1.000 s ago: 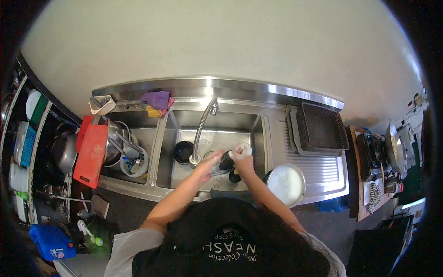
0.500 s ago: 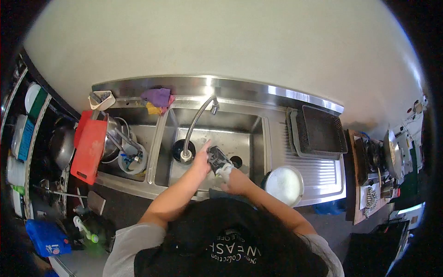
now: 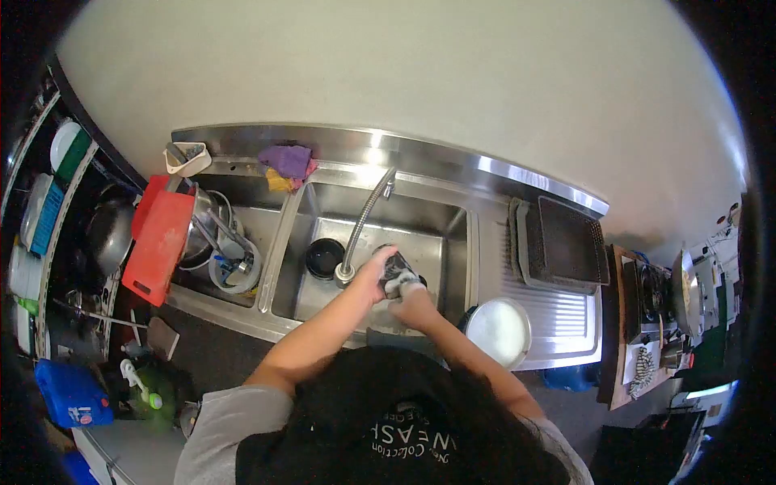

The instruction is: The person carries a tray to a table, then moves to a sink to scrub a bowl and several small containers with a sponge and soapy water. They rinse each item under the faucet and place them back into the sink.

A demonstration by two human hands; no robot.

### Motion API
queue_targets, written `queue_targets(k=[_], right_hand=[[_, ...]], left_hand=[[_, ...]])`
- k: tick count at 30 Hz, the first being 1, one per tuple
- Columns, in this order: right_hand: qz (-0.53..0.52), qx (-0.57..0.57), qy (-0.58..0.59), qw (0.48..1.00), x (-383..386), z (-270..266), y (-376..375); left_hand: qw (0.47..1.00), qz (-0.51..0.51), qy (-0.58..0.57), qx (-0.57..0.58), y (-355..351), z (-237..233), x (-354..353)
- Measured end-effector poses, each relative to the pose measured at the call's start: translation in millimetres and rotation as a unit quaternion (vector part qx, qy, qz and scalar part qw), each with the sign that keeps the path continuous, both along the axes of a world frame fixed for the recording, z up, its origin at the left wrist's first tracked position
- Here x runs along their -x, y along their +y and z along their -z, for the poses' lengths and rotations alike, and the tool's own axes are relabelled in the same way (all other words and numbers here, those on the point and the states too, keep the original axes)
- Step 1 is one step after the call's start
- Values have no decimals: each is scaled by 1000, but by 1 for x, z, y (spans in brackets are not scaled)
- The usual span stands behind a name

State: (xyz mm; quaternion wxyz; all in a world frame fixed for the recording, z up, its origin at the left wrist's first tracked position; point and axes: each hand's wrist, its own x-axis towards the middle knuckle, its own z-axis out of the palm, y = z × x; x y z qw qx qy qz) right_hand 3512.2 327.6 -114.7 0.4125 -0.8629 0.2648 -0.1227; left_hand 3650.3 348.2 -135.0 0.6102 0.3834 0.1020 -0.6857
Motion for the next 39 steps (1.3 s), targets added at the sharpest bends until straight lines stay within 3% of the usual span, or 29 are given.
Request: queue_targets(k=[1, 2, 4, 5, 6, 7, 8, 10, 12, 14, 15, 16, 19, 20, 23, 26, 27, 28, 29, 32, 35, 36, 38, 39], right_hand=[[-56, 210, 70, 974, 3, 6, 1], [-93, 181, 183, 962, 0, 9, -4], [-89, 172, 226, 955, -6, 13, -6], [-88, 167, 247, 950, -9, 13, -7], [-42, 28, 127, 991, -10, 17, -10], [5, -112, 5, 994, -12, 24, -15], [53, -248, -117, 960, -14, 26, -18], [83, -417, -232, 875, -19, 29, -17], [108, -565, -339, 745, -27, 26, -15], [78, -291, -209, 931, -22, 12, -10], [58, -136, -131, 980, -16, 5, -6], [34, 46, -33, 998, -8, 4, -1], [-96, 247, 115, 957, 7, 37, 0], [-93, 263, 95, 955, 5, 36, 1], [-61, 218, 186, 956, 2, 29, 4], [-27, 184, -99, 978, -5, 35, -4], [8, 5, -138, 990, -6, 37, -6], [43, -175, -173, 968, -5, 38, -8], [77, -349, -200, 912, -4, 39, -9], [94, -637, -340, 686, -8, -1, -6], [177, -694, -365, 594, -6, -6, -6], [211, -665, -355, 623, -3, 4, -8], [153, -569, -370, 719, 3, 22, -7], [147, -566, -358, 728, 5, 33, -11]], left_hand=[[999, -5, -37, 9, -1, 2, 4], [997, -10, -76, 18, -4, 4, 11], [986, -42, -150, 56, -9, 11, 16], [992, -23, -112, 49, -9, 9, 13], [996, -4, -74, 41, -10, 7, 8], [999, 13, -34, 33, -8, 5, 5], [998, -13, 21, 60, -6, 4, 2], [988, -65, 59, 128, 3, -1, 7], [977, -88, 95, 168, 7, -6, 9], [988, -80, 38, 130, 8, -12, 8], [991, -78, 12, 111, 9, -14, 7], [993, -67, -25, 92, 7, -9, 6], [989, -37, -136, 35, -1, 18, -4], [984, -59, -170, 5, -1, 6, 1], [981, -29, -188, 44, -5, -2, 2], [990, 17, -122, 72, -1, -9, 5], [992, 42, -94, 72, 1, -13, 5], [993, 24, -48, 106, 2, -9, 5], [990, 6, -1, 138, 3, 0, 5], [972, -10, 72, 226, 11, 10, 12], [958, 33, 33, 282, 22, 13, 17], [951, 50, 30, 304, 22, 23, 14], [942, 55, 51, 327, 24, 33, 13], [956, 50, 86, 277, 27, 23, 11]])
